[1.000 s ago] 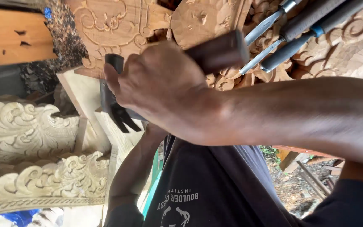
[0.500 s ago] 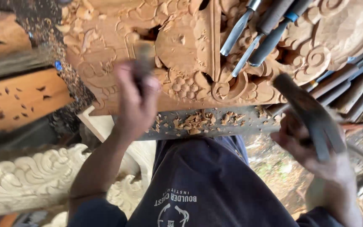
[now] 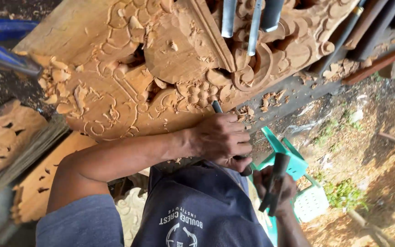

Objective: Carving intricate decorative patterns into a wood panel using various chisels and a hammer.

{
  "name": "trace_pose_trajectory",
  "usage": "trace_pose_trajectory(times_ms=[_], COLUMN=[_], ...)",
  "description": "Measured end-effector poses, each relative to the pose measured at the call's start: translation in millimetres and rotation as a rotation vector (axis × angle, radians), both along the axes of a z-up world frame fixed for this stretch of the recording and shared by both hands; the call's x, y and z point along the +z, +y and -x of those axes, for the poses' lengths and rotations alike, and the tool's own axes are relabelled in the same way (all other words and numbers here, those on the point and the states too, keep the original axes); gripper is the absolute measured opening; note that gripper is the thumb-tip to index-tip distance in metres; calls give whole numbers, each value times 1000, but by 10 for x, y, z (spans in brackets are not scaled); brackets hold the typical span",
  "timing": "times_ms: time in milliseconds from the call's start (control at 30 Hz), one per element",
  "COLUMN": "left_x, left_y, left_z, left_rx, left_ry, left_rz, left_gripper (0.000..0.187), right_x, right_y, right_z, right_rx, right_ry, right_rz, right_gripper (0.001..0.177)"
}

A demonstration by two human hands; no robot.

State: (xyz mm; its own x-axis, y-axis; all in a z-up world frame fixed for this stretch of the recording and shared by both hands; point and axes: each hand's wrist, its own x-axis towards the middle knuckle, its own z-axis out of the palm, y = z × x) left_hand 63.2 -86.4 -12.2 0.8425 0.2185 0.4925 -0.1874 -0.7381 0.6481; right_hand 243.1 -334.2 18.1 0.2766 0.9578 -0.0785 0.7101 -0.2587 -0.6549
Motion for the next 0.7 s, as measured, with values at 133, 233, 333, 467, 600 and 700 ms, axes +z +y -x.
trace_pose_trajectory(times_ms=[133, 233, 333, 467, 600, 700], left_x=[-16, -23, -19, -5, 29, -2], left_y=[-23, -18, -5, 20, 131, 83], left_z=[42, 59, 57, 81, 109, 114], left_rx=[50, -3, -15, -23, -24, -74], left_ry=[-62, -61, -54, -79, -91, -100], left_rz=[124, 149, 166, 209, 213, 209], left_gripper=[38, 38, 39, 37, 35, 35], right_x=[36, 63, -119, -330, -63, -32], right_y=[-18, 36, -71, 25, 461, 278], right_z=[370, 529, 605, 657, 725, 653], right_rx=[-22, -12, -39, -146, -35, -54], right_ry=[-112, -51, -66, 115, -150, -57], right_rz=[-92, -203, -237, -497, -396, -373], right_gripper=[24, 25, 29, 21, 16, 31])
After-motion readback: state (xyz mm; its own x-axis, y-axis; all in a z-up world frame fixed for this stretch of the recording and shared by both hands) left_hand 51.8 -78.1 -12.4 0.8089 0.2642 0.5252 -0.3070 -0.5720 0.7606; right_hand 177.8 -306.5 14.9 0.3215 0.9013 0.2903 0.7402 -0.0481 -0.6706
